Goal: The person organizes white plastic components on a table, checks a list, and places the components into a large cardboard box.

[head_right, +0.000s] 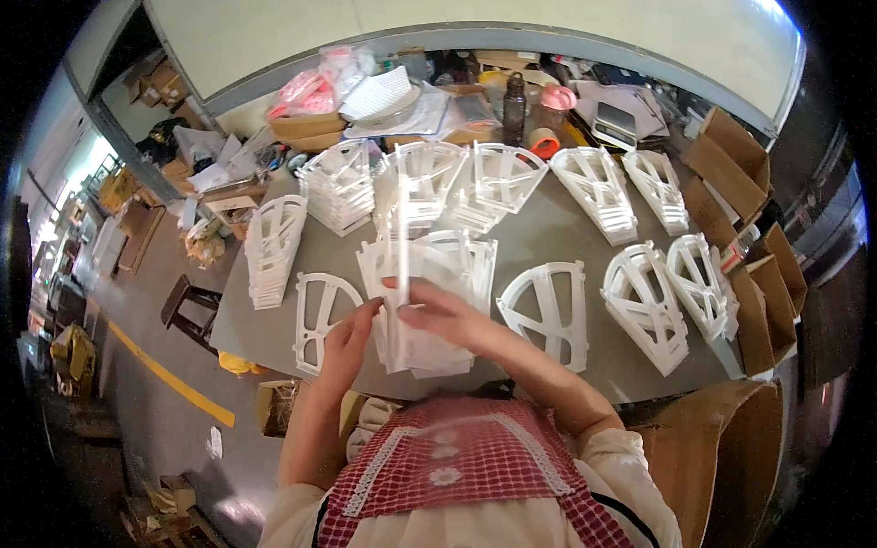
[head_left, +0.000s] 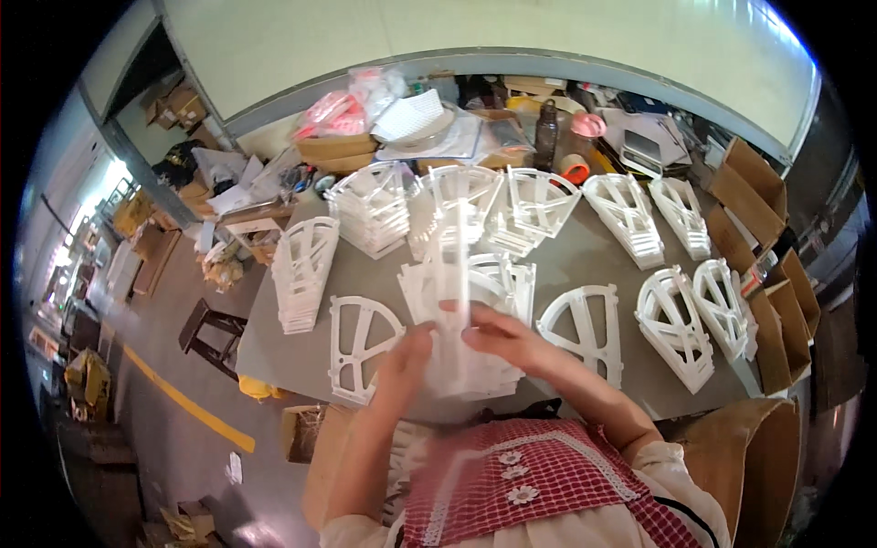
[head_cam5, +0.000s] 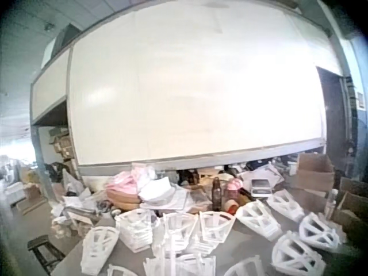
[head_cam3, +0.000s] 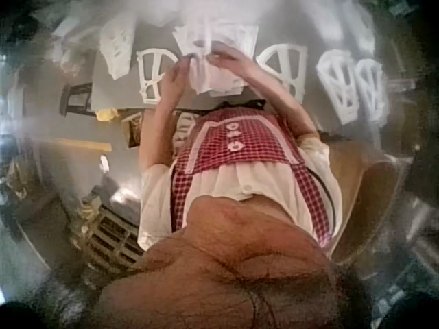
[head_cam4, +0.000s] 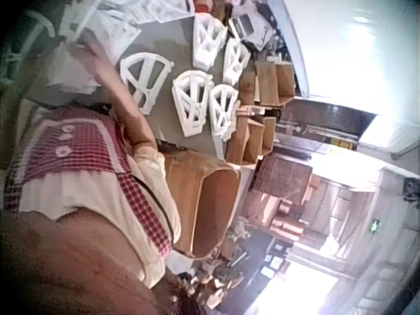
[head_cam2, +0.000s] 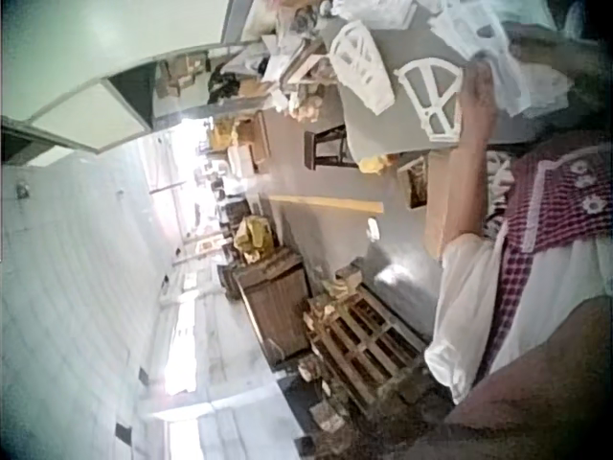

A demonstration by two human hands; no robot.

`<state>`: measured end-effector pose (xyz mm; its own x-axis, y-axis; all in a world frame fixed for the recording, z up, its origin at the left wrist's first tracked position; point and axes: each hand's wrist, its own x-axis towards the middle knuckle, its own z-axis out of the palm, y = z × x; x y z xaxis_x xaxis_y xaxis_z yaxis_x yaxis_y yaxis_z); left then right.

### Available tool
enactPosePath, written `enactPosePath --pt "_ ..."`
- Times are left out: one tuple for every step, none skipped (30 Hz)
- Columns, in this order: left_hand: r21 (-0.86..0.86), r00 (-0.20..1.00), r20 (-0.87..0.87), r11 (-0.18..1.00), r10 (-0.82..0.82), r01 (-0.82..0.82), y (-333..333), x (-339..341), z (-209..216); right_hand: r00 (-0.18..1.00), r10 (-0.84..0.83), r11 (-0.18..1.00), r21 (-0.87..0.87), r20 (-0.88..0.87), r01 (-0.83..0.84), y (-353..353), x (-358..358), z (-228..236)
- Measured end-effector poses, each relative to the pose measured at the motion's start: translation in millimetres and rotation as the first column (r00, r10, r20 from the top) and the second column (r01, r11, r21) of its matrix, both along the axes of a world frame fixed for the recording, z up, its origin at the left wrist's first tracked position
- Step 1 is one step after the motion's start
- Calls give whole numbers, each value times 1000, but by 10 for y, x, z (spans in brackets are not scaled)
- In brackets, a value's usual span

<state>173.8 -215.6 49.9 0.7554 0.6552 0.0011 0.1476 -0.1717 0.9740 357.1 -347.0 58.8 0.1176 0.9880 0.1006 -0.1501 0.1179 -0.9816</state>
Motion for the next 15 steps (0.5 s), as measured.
enactPosePath --pt "-22 989 142 999 -41 45 -14 -41 -93 996 45 995 82 78 -52 95 -69 -67" --pt "45 996 61 997 -61 59 -81 -47 90 985 76 984 149 155 -99 167 -149 -38" --pt "109 997 -22 991 -78 80 -155 -76 326 967 183 968 137 176 -208 181 -168 39" --pt "170 991 -106 980 -84 101 -201 -132 463 965 230 966 94 125 -242 204 -222 144" --pt "350 998 -66 937 16 8 -54 -255 257 958 277 958 60 73 -282 223 -264 261" --pt "145 990 62 981 125 -133 76 -397 101 947 320 947 27 21 -320 223 -304 343" --pt "-80 952 170 967 253 -243 189 -501 37 971 231 972 42 -53 -229 219 -342 376" --pt "-306 889 245 901 386 -307 325 -591 -14 987 154 986 66 -56 -150 245 -289 312" --pt "-349 851 291 877 437 -331 516 -693 -129 996 63 994 89 -60 -57 251 -154 187" --pt "-394 801 331 844 499 -363 672 -836 -230 998 -14 994 109 -67 22 255 -55 73" --pt "-367 782 343 841 520 -398 727 -955 -247 974 -82 992 75 -209 99 237 -4 24" --pt "-400 746 340 806 573 -437 800 -1058 -371 972 -114 992 30 -205 123 207 63 -26" --pt "-434 708 336 769 622 -469 901 -1128 -602 969 -149 989 -15 -196 149 163 144 -56" --pt "-468 669 328 730 667 -498 1004 -1166 -840 965 -186 982 -61 -186 177 127 212 -77" --pt "-506 639 285 678 715 -533 1106 -1136 -1031 951 -226 974 -73 -212 215 69 268 -82"
